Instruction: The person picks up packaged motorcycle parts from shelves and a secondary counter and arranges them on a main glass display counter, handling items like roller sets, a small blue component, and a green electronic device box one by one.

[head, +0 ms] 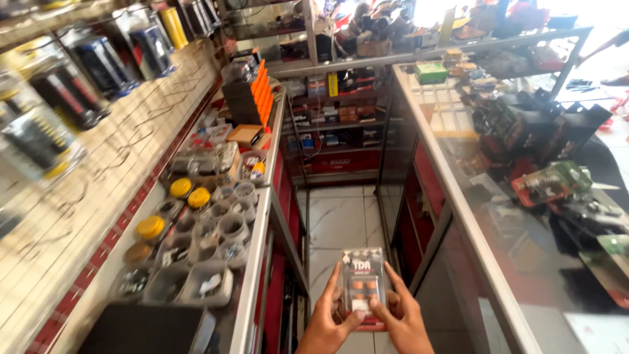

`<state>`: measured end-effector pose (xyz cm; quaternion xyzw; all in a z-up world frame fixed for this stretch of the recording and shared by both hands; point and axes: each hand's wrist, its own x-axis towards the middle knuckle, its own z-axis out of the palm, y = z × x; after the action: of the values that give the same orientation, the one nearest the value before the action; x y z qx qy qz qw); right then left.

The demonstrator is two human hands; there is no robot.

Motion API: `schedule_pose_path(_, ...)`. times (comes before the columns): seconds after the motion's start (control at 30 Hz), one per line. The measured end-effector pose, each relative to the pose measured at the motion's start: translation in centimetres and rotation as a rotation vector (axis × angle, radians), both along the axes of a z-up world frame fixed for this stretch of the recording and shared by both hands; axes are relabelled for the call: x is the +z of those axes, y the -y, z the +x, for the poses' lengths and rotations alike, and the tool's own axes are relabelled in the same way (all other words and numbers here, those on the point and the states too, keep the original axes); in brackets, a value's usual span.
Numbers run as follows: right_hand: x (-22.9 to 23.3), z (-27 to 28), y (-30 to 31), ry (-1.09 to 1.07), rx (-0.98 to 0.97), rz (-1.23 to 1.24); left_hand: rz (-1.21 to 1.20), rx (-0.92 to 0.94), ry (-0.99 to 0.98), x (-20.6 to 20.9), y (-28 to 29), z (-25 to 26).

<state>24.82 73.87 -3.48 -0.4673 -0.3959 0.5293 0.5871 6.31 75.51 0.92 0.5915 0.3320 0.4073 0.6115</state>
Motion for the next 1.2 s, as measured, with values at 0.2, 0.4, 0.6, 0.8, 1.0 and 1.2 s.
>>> schedule_pose_path(0.2, -1.1, 2.1, -6.3, 0.043, -0.038, -0.097, -0.054, -0.064, 0.003, -1.0, -7.2, 1.9)
schedule_pose_path(0.4, -1.7, 3.4, -13.8, 0.090, -0.084, -0.104, -0.020, -0.083, 0.079, -3.7, -16.1, 3.0)
schedule_pose_path(0.6, 0.1, 4.6, -27.1, 0.110, -0.068, -0.035, 0.336, -0.212, 0.239, -6.5, -32.0, 4.0)
schedule_pose_path(0.8, 2.9, 1.3, -36.3, 0.030, -0.054, -0.074, -0.058, -0.109, 0.006, -1.3, -39.6, 0.9)
schedule_pose_path(1.0, 4.4, 1.4, -42.4, 0.067, -0.116, -0.133, -0.028, -0.135, 0.050, 0.7, -45.7, 1.8)
schedule_pose_path(1.2, 1.1, 3.9, -50.3, 0.085, -0.094, -0.141, -0.076, -0.131, -0.005, -1.7, -53.8, 3.6)
